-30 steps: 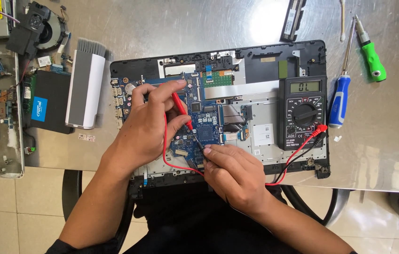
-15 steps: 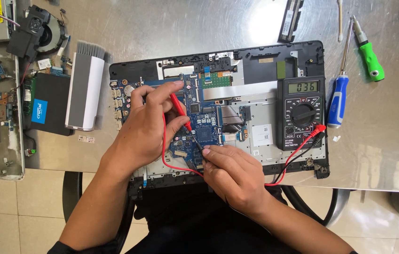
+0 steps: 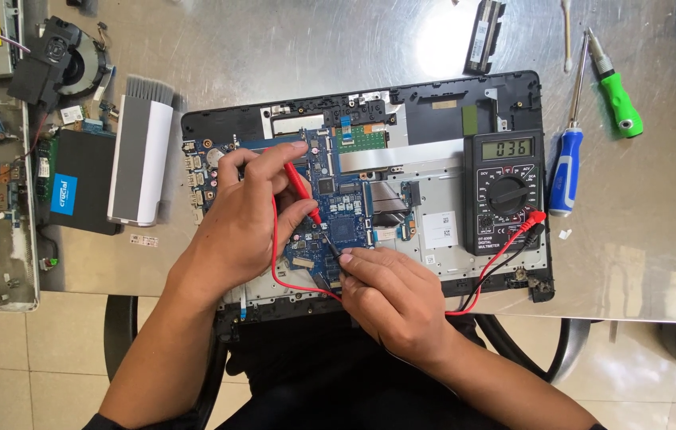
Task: Inspecting and testing a laptop motherboard using a multimeter after placing it in the chassis.
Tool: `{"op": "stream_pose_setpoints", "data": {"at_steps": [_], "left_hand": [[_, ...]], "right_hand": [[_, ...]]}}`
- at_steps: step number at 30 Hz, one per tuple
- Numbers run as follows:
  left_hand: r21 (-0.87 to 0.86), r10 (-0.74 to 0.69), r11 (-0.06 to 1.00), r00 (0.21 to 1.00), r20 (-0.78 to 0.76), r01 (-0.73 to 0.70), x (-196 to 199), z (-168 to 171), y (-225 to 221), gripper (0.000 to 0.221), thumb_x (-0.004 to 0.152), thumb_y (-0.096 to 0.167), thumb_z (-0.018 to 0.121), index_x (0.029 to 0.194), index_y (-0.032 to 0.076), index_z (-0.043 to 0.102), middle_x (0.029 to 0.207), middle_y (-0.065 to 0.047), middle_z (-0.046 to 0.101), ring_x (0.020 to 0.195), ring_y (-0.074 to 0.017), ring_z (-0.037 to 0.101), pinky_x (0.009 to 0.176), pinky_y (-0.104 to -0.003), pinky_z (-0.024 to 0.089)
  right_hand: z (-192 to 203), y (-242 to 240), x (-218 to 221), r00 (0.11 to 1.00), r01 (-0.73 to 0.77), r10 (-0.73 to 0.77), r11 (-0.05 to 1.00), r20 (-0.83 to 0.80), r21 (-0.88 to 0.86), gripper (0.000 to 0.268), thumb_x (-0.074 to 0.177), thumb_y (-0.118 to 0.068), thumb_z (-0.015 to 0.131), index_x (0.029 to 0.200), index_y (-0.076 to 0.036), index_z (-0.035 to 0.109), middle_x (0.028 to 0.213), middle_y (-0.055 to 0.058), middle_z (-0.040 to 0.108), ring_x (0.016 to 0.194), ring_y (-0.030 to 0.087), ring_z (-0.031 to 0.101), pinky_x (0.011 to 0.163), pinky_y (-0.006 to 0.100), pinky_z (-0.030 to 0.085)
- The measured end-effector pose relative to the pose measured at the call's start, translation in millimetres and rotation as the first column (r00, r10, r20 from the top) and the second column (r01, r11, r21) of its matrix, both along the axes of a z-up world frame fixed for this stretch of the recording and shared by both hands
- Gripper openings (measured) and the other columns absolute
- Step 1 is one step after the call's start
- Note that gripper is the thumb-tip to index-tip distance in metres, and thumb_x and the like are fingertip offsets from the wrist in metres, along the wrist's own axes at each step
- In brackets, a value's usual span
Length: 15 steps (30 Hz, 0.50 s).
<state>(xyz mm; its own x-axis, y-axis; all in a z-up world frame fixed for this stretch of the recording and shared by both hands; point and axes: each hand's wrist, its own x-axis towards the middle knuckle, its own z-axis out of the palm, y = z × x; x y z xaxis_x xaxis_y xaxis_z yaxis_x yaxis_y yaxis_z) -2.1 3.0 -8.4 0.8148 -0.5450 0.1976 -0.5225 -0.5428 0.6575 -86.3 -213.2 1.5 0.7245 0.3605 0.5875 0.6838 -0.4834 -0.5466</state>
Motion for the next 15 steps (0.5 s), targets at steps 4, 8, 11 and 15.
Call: {"op": "stream_pose_setpoints", "data": {"at_steps": [4,8,11,15], "left_hand": [[0.006,0.004,1.0,1.0,-0.004,-0.004,0.0,0.7,-0.4,0.066,0.099,0.003,0.073,0.147,0.008,0.027,0.097,0.0,0.07,0.085,-0.0191,0.066,0.112,-0.051,0.027],[0.009,0.0,1.0,1.0,-0.013,0.0,0.2,3.3,-0.8,0.067,0.099,0.004,0.072,0.147,0.008,0.027,0.095,0.001,0.069,0.086,-0.0189,0.065,0.111,-0.052,0.028],[0.012,-0.009,1.0,1.0,0.01,0.008,0.6,2.2,-0.2,0.067,0.099,0.003,0.073,0.148,0.008,0.027,0.096,0.0,0.069,0.089,-0.0194,0.066,0.11,-0.052,0.028],[0.016,-0.011,1.0,1.0,0.015,0.011,0.7,2.7,-0.4,0.067,0.099,0.004,0.073,0.148,0.007,0.027,0.097,0.0,0.07,0.089,-0.0196,0.066,0.11,-0.052,0.029]], "right_hand": [[0.7,0.7,-0.3,1.0,0.014,-0.014,1.0,-0.008,-0.001,0.01,0.094,0.004,0.069,0.088,0.005,0.061,0.1,0.022,0.072,0.086,0.035,0.075,0.078,0.046,0.066],[0.6,1.6,-0.8,1.0,0.026,-0.026,1.0,-0.01,0.008,0.011,0.093,0.004,0.068,0.087,0.006,0.06,0.099,0.023,0.072,0.085,0.035,0.075,0.078,0.047,0.066],[0.1,1.2,-0.5,1.0,0.026,-0.026,1.0,-0.001,0.003,0.011,0.094,0.004,0.067,0.086,0.005,0.059,0.099,0.022,0.072,0.086,0.035,0.075,0.078,0.047,0.066],[-2.2,1.0,-0.6,1.0,0.026,-0.026,1.0,0.015,-0.001,0.011,0.094,0.004,0.067,0.086,0.004,0.059,0.1,0.021,0.072,0.086,0.034,0.076,0.078,0.046,0.066]]}}
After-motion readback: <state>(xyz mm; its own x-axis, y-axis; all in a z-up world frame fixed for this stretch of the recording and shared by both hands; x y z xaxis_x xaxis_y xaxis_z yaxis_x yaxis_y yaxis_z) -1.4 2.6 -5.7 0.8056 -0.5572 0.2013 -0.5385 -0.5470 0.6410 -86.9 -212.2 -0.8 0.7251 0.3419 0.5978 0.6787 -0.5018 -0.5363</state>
